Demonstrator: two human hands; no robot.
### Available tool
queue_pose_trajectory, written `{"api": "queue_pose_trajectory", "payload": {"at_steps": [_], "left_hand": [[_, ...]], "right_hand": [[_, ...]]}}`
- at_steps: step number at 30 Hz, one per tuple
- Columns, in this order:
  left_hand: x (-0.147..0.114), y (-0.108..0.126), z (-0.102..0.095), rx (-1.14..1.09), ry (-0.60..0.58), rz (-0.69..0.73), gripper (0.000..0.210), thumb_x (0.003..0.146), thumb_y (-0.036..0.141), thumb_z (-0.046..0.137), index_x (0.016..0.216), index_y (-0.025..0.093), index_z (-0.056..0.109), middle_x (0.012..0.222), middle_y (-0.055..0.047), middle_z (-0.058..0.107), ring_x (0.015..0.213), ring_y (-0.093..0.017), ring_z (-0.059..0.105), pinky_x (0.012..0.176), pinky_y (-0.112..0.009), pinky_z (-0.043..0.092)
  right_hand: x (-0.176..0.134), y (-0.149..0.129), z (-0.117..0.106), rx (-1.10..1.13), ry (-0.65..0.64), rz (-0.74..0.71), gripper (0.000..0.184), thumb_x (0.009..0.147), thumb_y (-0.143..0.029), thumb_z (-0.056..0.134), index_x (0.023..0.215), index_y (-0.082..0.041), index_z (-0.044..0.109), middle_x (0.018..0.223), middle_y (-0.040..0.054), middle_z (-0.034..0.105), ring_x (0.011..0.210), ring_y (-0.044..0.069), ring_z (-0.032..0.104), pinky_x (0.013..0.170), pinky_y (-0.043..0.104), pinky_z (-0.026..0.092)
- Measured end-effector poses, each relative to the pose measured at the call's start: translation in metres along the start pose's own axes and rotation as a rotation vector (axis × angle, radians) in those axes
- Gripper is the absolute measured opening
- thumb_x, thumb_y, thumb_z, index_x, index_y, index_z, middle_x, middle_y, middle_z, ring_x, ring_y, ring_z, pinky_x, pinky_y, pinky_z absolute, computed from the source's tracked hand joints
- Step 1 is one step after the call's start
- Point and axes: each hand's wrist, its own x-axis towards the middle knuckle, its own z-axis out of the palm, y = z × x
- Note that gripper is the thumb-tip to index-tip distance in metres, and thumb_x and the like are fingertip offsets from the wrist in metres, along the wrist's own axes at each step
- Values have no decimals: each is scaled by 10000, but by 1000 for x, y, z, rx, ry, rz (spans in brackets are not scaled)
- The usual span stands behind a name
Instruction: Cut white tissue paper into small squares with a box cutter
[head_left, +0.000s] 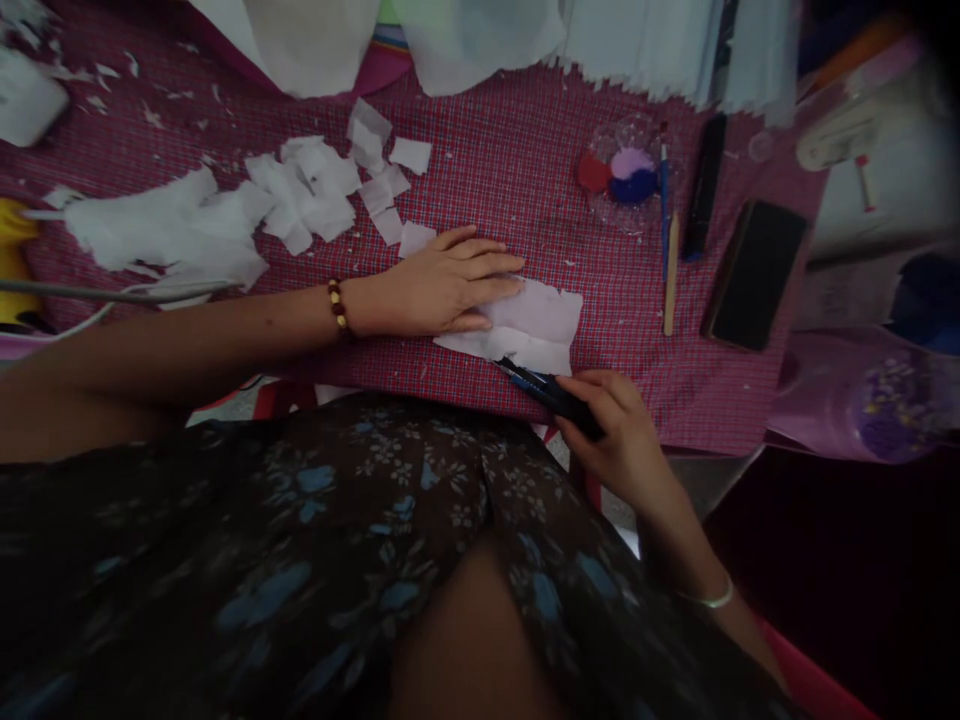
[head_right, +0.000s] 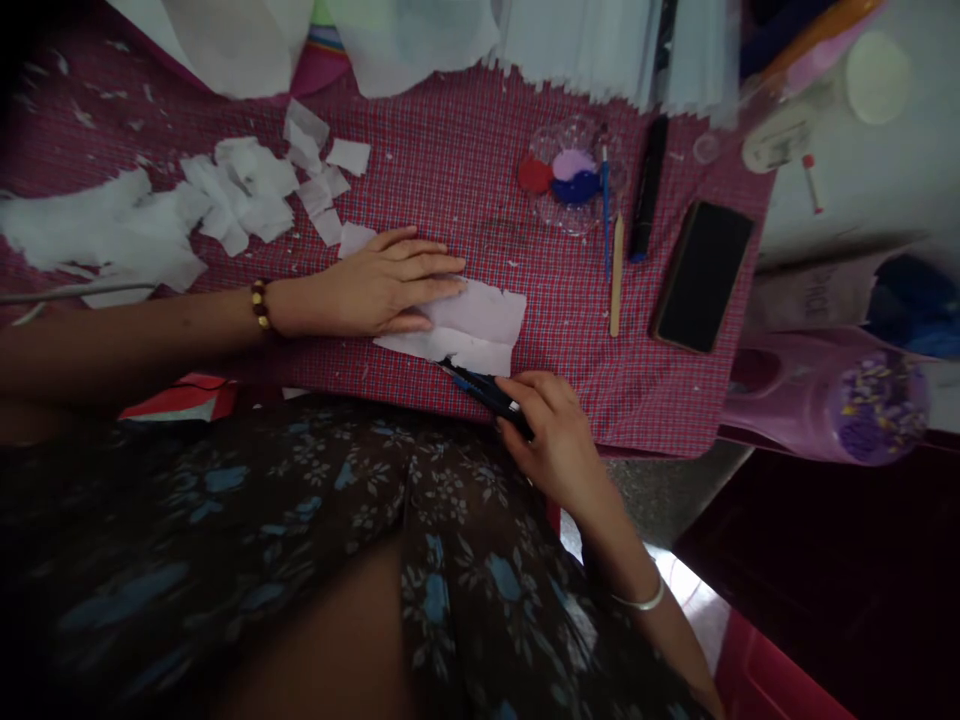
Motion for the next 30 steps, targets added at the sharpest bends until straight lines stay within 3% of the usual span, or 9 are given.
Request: {"api": "queue_pose_trajectory", "payload": {"at_steps": [5, 11, 14, 21, 26, 30], "left_hand": [[1, -3, 4, -108, 16, -10, 660, 975, 627, 326, 1549, 313, 408, 1558, 31, 515, 1505, -297, 290, 1264, -574, 149], [1, 1, 2, -134, 23, -29, 626, 943, 584, 490, 1486, 274, 498, 1572, -68, 482, 1487, -353, 364, 1242, -586, 191], [2, 1, 1, -131, 19, -34, 604, 949, 573, 504, 1477, 281, 508, 1568, -69, 483, 1486, -351, 370, 1245, -575, 192], [1, -2, -16, -162, -96, 1, 805, 981, 714, 197, 1521, 189, 482, 1632, -72, 415, 1491, -308, 351, 1274, -527, 160], [-9, 4, -15, -106, -135, 148, 850, 902, 783, 418, 1551, 235, 439, 1637, -94, 409, 1514, -333, 336, 1270, -569, 135], [-8, 1, -12, -96, -82, 136, 810, 922, 719, 485, 1554, 215, 434, 1627, -137, 415, 1502, -352, 364, 1253, -558, 190]], "right_hand": [[13, 4, -1, -12, -29, -48, 417, 921, -196, 633, 1332, -257, 597, 1168, 123, 659, 1058, 304, 644, 880, 509, 571], [-1, -11, 7, 6, -18, 12, 495, 927, -204, 628, 1408, -291, 549, 1149, 110, 661, 1069, 306, 643, 901, 527, 563], [-11, -19, 12, 5, 2, 50, 506, 936, -199, 622, 1423, -296, 525, 1143, 107, 657, 1064, 297, 637, 897, 521, 559], [-9, -16, 15, 35, 20, 28, 458, 928, -206, 635, 1375, -270, 560, 1174, 107, 655, 1078, 288, 635, 920, 508, 552], [-9, -15, 16, 46, 38, 44, 450, 927, -214, 630, 1368, -285, 572, 1172, 102, 660, 1081, 298, 641, 927, 525, 548], [-10, -15, 16, 42, 26, 42, 463, 920, -207, 636, 1370, -286, 562, 1179, 105, 655, 1089, 301, 637, 931, 531, 549]]}}
